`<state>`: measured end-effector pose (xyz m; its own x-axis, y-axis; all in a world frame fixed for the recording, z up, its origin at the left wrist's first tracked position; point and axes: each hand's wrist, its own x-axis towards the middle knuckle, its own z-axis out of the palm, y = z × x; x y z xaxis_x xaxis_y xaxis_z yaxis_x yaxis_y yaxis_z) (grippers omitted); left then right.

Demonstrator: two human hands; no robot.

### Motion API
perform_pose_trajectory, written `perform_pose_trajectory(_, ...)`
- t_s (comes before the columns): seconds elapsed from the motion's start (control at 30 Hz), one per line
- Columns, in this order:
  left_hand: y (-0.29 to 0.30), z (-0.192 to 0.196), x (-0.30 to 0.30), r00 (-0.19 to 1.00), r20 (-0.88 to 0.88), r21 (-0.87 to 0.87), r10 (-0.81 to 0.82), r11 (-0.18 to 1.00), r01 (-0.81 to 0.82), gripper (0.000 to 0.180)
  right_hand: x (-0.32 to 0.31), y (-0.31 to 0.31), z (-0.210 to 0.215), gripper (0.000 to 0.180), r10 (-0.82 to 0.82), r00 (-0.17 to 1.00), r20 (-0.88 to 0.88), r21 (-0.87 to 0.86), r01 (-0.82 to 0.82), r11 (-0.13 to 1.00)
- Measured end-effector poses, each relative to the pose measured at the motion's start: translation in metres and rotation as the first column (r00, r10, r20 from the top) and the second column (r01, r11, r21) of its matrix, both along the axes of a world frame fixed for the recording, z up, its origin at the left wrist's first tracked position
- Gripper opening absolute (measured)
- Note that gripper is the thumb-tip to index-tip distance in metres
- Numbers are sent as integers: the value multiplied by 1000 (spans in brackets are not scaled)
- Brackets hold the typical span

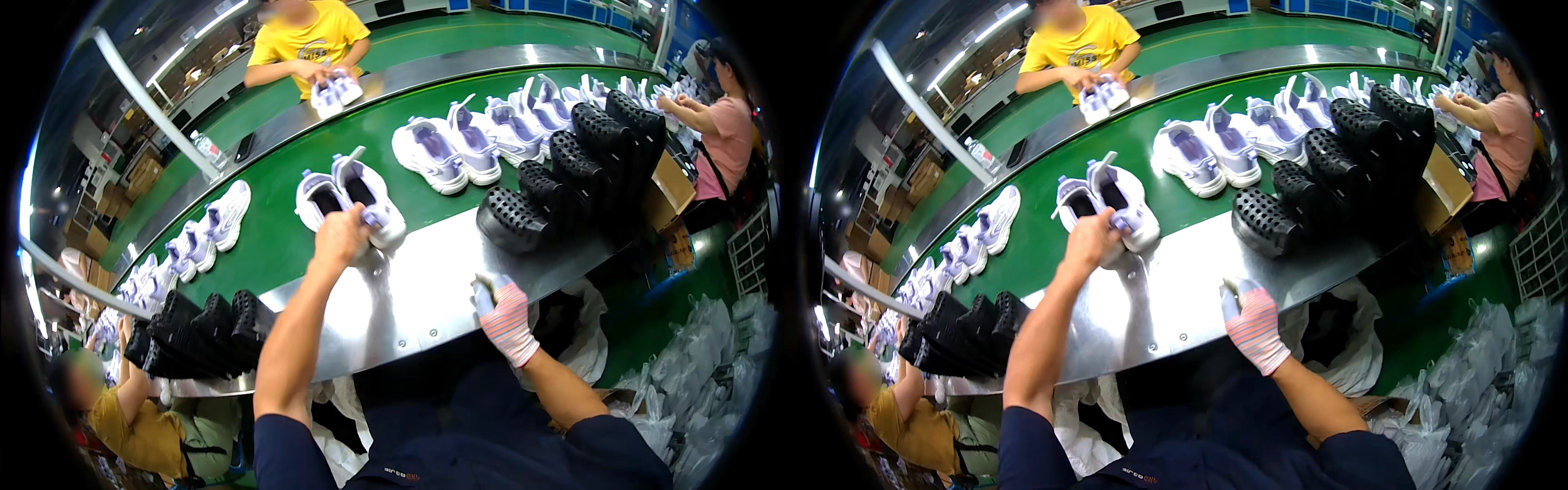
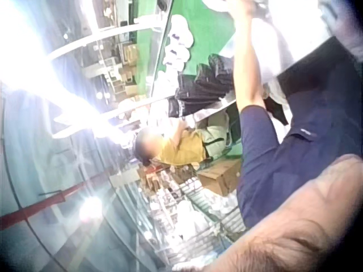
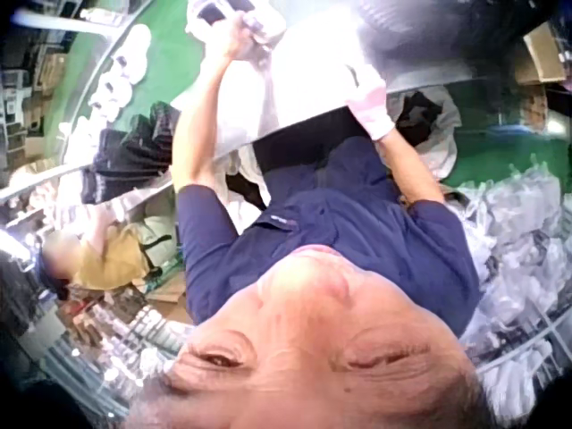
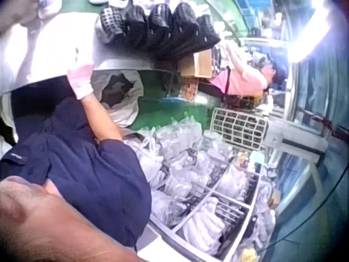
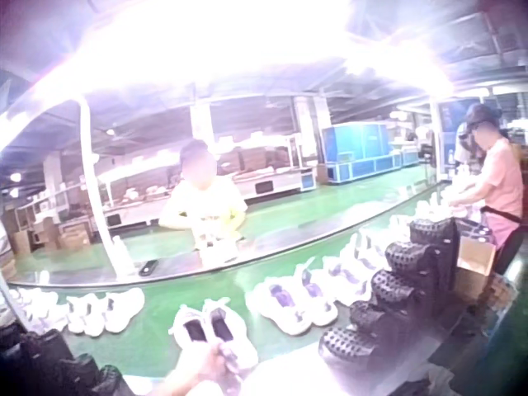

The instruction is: The person takes shoes from a conveyor belt, picks up plastic shoe inserts, and inserts them into the shoes by hand.

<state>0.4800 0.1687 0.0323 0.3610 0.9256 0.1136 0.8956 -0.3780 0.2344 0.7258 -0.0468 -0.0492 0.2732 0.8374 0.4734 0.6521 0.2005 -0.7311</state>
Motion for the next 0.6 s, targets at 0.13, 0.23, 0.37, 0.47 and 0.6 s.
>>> perform_pose_trajectory(0.13, 55, 8, 27, 962, -266, -106, 65, 990, -96, 44, 9, 2, -21, 20, -14, 980, 199, 58, 2, 998)
perform_pose_trajectory(0.23, 37, 18, 103, 969, -130, 94, -208, 971, 221, 62, 10, 5, -22, 25, -17, 954, 299, 125, -22, 992)
perform_pose_trajectory(0.37, 61, 0, 184, 968, 29, -38, -251, 967, 252, 76, 8, 8, -20, 26, 36, 968, 247, 72, -56, 996)
perform_pose_trajectory(0.47, 99, -33, 222, 974, 87, -112, -207, 970, 216, 73, 7, 9, -18, 27, 54, 969, 242, 57, -70, 996)
perform_pose_trajectory(0.6, 132, -29, 251, 983, 54, -246, -176, 952, 184, 56, 6, 14, -20, 28, -24, 945, 326, 58, 5, 998)
